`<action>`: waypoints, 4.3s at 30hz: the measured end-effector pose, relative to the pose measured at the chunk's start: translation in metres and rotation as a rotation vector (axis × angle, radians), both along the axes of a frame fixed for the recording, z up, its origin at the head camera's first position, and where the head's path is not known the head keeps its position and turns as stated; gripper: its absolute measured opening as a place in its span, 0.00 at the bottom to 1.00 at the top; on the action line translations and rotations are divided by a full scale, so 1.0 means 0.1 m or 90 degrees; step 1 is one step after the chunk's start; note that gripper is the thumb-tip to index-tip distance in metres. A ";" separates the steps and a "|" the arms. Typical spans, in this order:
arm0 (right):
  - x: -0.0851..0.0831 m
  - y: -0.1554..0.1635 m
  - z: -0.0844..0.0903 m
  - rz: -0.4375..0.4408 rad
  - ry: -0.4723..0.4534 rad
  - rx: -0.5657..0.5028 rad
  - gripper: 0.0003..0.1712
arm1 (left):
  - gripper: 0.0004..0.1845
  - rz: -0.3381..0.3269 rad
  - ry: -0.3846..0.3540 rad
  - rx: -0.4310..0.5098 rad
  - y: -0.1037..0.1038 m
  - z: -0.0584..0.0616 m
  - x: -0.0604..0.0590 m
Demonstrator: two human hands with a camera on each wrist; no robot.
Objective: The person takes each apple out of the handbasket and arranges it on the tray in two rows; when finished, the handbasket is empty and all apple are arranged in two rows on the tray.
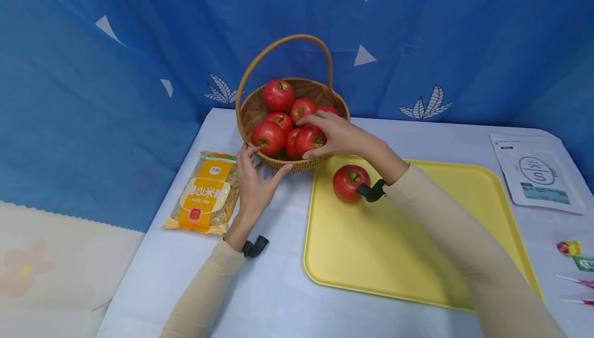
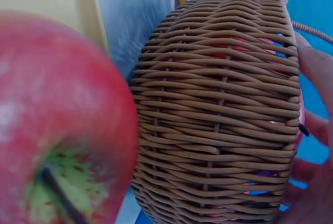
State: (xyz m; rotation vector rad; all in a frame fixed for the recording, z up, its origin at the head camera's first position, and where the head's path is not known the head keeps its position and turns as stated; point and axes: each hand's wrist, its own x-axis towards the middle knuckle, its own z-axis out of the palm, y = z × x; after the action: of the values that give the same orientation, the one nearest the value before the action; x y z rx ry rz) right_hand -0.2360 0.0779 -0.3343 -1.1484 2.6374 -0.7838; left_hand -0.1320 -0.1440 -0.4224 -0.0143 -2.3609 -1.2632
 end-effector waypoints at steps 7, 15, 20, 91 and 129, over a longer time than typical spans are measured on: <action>-0.07 0.02 -0.04 -0.003 -0.022 -0.011 0.39 | 0.43 -0.007 -0.004 -0.003 0.03 0.03 0.00; -0.01 0.10 0.00 -0.014 0.049 -0.094 0.33 | 0.42 -0.007 -0.008 0.002 0.02 0.01 0.00; 0.08 0.29 0.26 -0.066 0.089 -0.144 0.32 | 0.43 0.006 -0.005 -0.001 0.00 0.00 0.00; -0.32 -0.80 -0.19 0.120 0.051 0.022 0.43 | 0.41 -0.008 0.009 -0.002 0.04 0.01 0.00; 1.10 2.35 -0.83 -0.338 -0.080 -0.115 0.47 | 0.42 0.008 0.002 0.011 -0.05 -0.03 0.01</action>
State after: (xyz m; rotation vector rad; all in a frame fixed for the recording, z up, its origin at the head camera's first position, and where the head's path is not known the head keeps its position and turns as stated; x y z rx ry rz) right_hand -0.1264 0.3131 -0.4178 -0.3963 2.8327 -1.1556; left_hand -0.1307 -0.1490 -0.4251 0.0036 -2.3431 -1.2769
